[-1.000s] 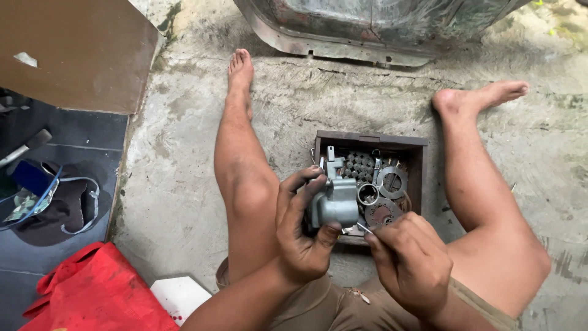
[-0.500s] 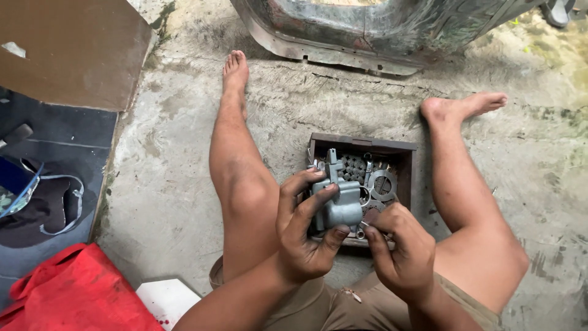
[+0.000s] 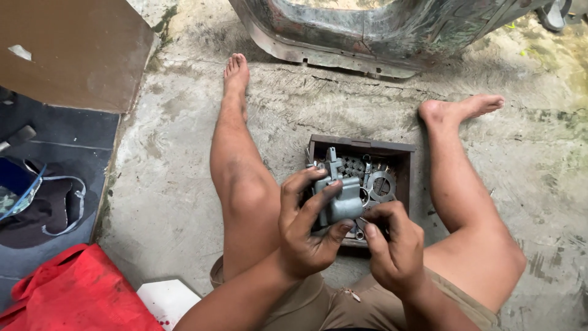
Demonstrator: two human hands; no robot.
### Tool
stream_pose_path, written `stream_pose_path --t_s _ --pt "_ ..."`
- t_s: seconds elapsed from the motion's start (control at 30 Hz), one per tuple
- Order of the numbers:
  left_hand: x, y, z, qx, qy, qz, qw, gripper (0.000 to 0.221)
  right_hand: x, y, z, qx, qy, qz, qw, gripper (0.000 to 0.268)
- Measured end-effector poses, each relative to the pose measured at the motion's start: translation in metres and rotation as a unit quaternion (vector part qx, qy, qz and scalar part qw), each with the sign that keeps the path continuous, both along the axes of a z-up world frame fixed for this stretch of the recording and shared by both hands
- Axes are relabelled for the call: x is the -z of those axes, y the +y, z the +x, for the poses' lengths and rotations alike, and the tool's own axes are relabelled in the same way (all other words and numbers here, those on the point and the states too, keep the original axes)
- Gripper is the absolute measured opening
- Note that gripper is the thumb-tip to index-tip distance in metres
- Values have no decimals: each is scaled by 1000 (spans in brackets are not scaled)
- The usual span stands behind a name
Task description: Repairing and cleaning a motorcycle carburetor using a small metal tool while sitting on the floor.
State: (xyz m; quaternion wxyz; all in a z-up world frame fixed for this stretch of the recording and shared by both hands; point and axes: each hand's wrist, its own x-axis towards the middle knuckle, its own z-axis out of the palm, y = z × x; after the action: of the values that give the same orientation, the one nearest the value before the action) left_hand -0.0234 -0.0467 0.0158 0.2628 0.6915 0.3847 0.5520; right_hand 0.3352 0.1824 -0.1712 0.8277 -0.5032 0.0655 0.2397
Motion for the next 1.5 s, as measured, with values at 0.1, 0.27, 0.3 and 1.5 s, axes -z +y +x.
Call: stream_pose_path --t_s 0.1,0.27,0.3,1.5 --pt "2 -1 0 13 -2 -7 1000 44 5 2 4 5 4 -3 1000 105" --pt "0 1 0 0 2 1 1000 45 -34 -11 -24 -23 48 17 998 108" --pt "0 1 0 -1 6 10 1000 45 -35 -10 -24 -22 51 22 998 107" --pt "-25 26 -11 204 -200 -127 950 83 -9 -7 -6 -5 23 17 1000 106"
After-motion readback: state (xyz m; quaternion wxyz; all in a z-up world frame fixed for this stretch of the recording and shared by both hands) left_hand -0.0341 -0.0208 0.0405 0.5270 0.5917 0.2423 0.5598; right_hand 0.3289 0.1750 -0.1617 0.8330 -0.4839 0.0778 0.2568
